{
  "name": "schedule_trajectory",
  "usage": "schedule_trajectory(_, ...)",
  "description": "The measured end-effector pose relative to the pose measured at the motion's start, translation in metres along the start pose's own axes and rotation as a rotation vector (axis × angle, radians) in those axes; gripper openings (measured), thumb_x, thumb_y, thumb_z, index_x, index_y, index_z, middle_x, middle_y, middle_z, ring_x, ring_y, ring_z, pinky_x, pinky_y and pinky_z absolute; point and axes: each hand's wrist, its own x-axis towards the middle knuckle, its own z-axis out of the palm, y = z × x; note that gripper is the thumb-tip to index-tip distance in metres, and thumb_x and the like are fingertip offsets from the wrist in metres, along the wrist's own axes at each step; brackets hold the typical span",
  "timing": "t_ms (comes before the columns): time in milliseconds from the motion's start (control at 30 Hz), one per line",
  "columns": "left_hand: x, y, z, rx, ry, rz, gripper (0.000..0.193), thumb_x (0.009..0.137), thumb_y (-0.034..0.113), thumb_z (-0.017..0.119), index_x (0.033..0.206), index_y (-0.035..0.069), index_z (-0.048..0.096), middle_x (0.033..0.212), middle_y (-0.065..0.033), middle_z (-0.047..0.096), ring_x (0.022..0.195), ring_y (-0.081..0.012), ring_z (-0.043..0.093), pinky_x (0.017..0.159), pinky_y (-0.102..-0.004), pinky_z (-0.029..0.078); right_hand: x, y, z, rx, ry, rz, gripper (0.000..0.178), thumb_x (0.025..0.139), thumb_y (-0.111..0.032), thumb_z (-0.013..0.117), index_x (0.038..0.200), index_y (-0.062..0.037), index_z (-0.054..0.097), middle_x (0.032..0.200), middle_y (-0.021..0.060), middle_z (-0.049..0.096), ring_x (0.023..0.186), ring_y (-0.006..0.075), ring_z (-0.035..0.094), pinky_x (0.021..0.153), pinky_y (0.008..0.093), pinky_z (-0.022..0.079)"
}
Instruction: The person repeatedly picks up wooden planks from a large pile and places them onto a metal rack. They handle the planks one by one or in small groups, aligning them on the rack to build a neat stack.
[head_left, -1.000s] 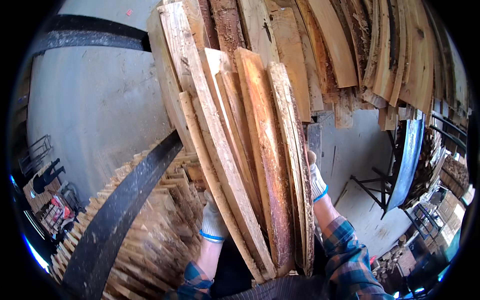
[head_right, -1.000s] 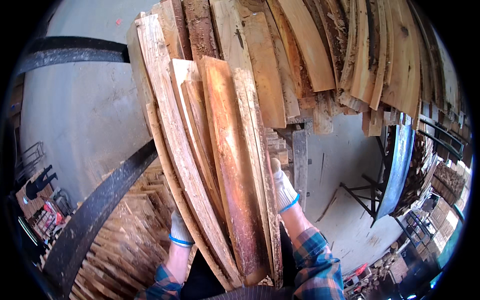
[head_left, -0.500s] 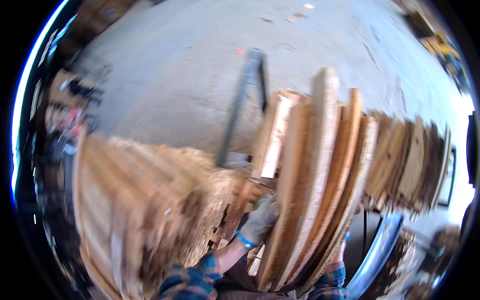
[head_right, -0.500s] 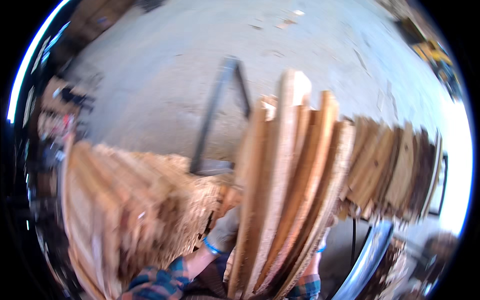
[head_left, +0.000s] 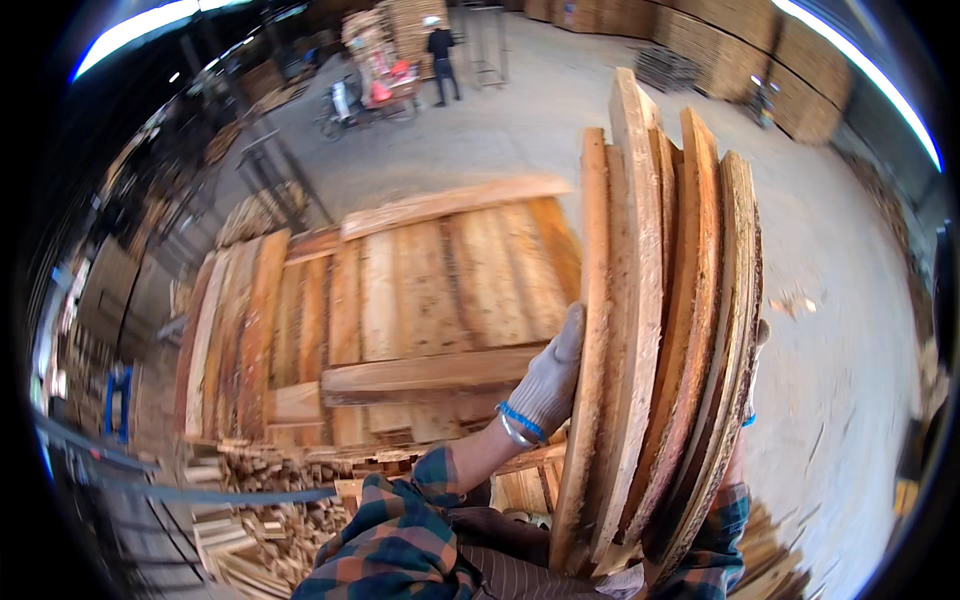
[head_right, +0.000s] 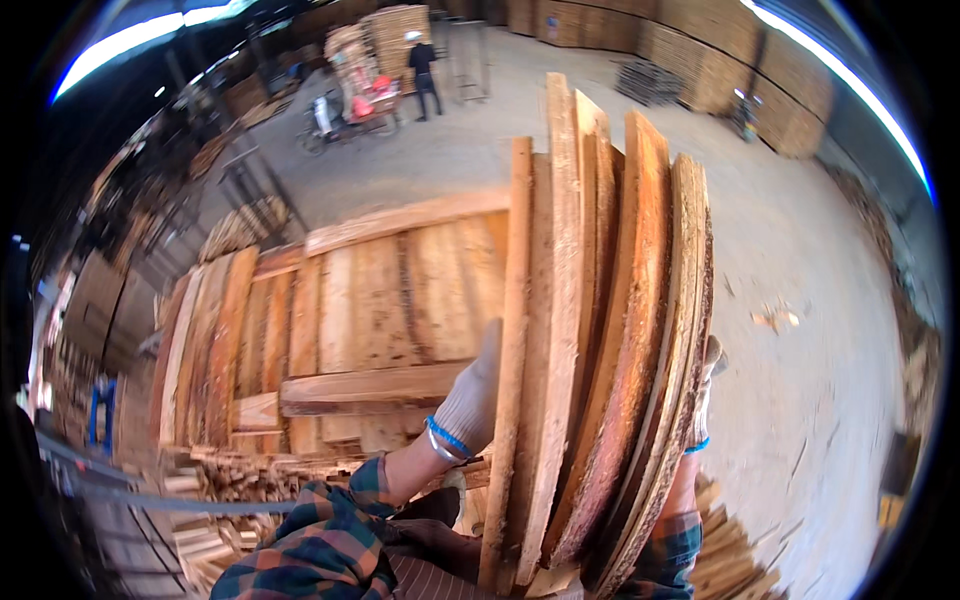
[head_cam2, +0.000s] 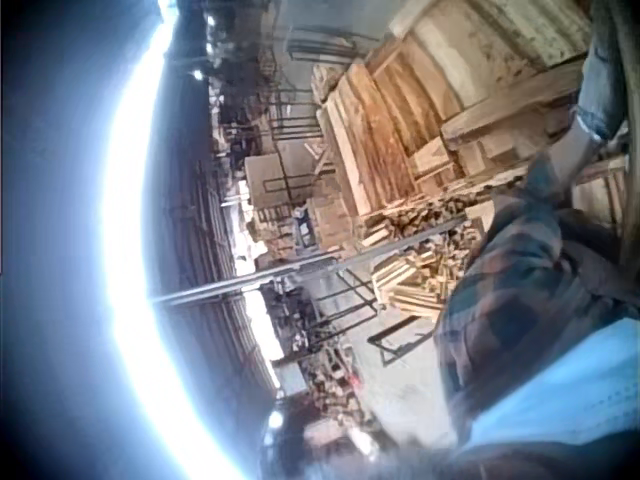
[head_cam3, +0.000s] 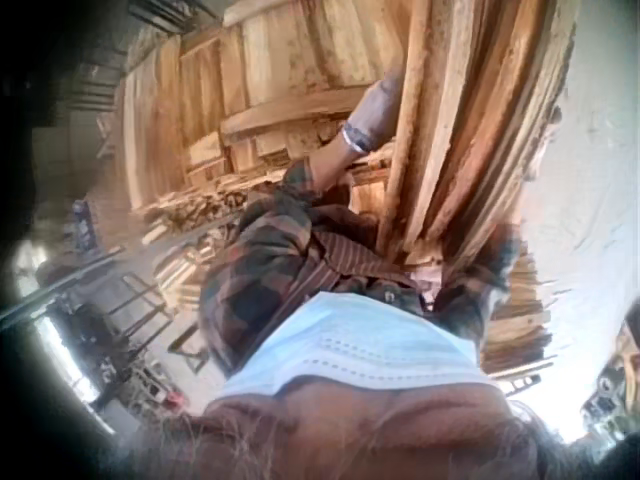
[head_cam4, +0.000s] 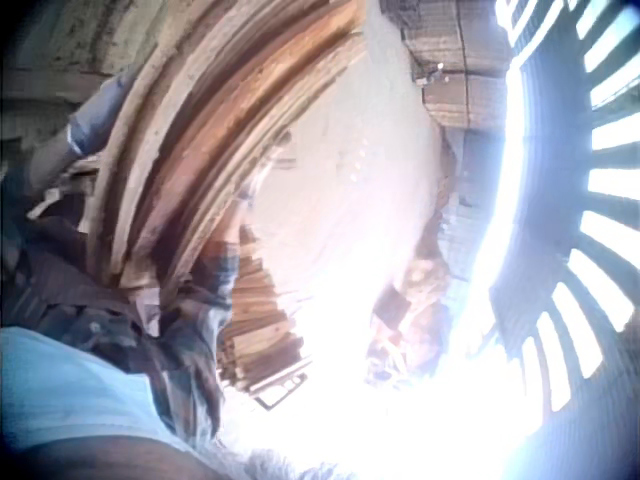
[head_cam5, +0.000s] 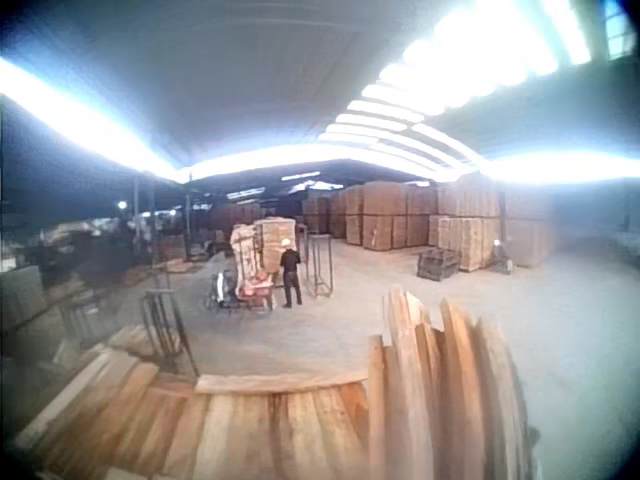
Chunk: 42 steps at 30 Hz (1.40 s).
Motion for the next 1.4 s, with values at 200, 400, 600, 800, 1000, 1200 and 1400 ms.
schedule_trajectory(200, 0.071, -0.048, -0.131, -0.144, 0.061, -0.558, 0.088, 0.091, 0.07, 0.047, 0.141, -0.002, 0.043, 0.117, -0.0332, 0.062, 0.11, -0.0453, 0.06, 0.091, -0.0476, 0.05, 0.169, 0.044, 0.117, -0.476, -0.277, -0.012, 0.062, 0.1, -0.052, 0.048, 0.14, -0.0041, 0.051, 0.13, 0.009, 0.06, 0.115, 0.0216, 0.059, 0.099, 0.0367, 0.049)
schedule_trajectory(400, 0.029, -0.105, -0.155, -0.147, 0.526, -0.804, 0.103, 0.073, 0.068, 0.067, 0.138, -0.007, 0.04, 0.115, -0.0332, 0.063, 0.106, -0.0444, 0.063, 0.09, -0.048, 0.049, 0.255, 0.054, 0.194, -0.944, -0.589, -0.119, 0.069, 0.103, -0.053, 0.041, 0.15, -0.0026, 0.038, 0.143, 0.0105, 0.051, 0.123, 0.0208, 0.054, 0.106, 0.0346, 0.045)
schedule_trajectory(600, 0.027, -0.13, -0.159, -0.286, 0.55, -0.705, 0.094, 0.067, 0.063, 0.075, 0.127, -0.006, 0.055, 0.115, -0.0259, 0.067, 0.104, -0.0398, 0.065, 0.091, -0.043, 0.049, 0.264, 0.067, 0.159, -0.748, -0.358, 0.09, 0.069, 0.102, -0.055, 0.041, 0.147, -0.0035, 0.043, 0.139, 0.0079, 0.054, 0.119, 0.018, 0.055, 0.105, 0.0337, 0.044)
schedule_trajectory(800, 0.03, -0.158, -0.18, -0.347, 0.394, -0.783, 0.075, 0.073, 0.059, 0.078, 0.114, -0.003, 0.068, 0.102, -0.0136, 0.071, 0.087, -0.0231, 0.064, 0.077, -0.035, 0.051, 0.262, 0.073, 0.17, -0.874, -0.322, 0.058, 0.064, 0.1, -0.049, 0.05, 0.14, 0.0007, 0.049, 0.124, 0.0094, 0.061, 0.104, 0.0165, 0.061, 0.092, 0.0324, 0.049)
schedule_trajectory(1000, 0.001, -0.122, -0.25, -0.486, 0.526, -0.709, 0.085, 0.075, 0.022, 0.083, 0.145, -0.005, 0.042, 0.122, -0.0194, 0.064, 0.093, -0.021, 0.069, 0.082, -0.0325, 0.057, 0.242, 0.067, 0.184, -0.764, -0.222, 0.078, 0.064, 0.096, -0.046, 0.06, 0.133, 0.0056, 0.055, 0.108, 0.0115, 0.068, 0.086, 0.0174, 0.066, 0.074, 0.0315, 0.055)
schedule_trajectory(1200, -0.011, -0.115, -0.332, -0.432, 0.465, -0.751, 0.066, 0.079, 0.021, 0.079, 0.135, -0.003, 0.054, 0.115, -0.0136, 0.068, 0.095, -0.022, 0.068, 0.08, -0.0338, 0.057, 0.211, 0.004, 0.164, -0.936, -0.115, -0.153, 0.076, 0.089, -0.041, 0.071, 0.14, 0.009, 0.045, 0.111, 0.0162, 0.068, 0.088, 0.0187, 0.068, 0.075, 0.0282, 0.058)
schedule_trajectory(1400, -0.013, -0.122, -0.358, 0.635, 0.392, -0.859, 0.09, 0.074, 0.037, 0.082, 0.144, 0.002, 0.038, 0.116, -0.0206, 0.066, 0.103, -0.0341, 0.068, 0.082, -0.0428, 0.057, 0.142, 0.03, 0.298, -0.746, -0.228, -0.178, 0.061, 0.092, -0.037, 0.068, 0.129, 0.009, 0.055, 0.101, 0.0124, 0.069, 0.082, 0.0169, 0.069, 0.068, 0.0277, 0.057)
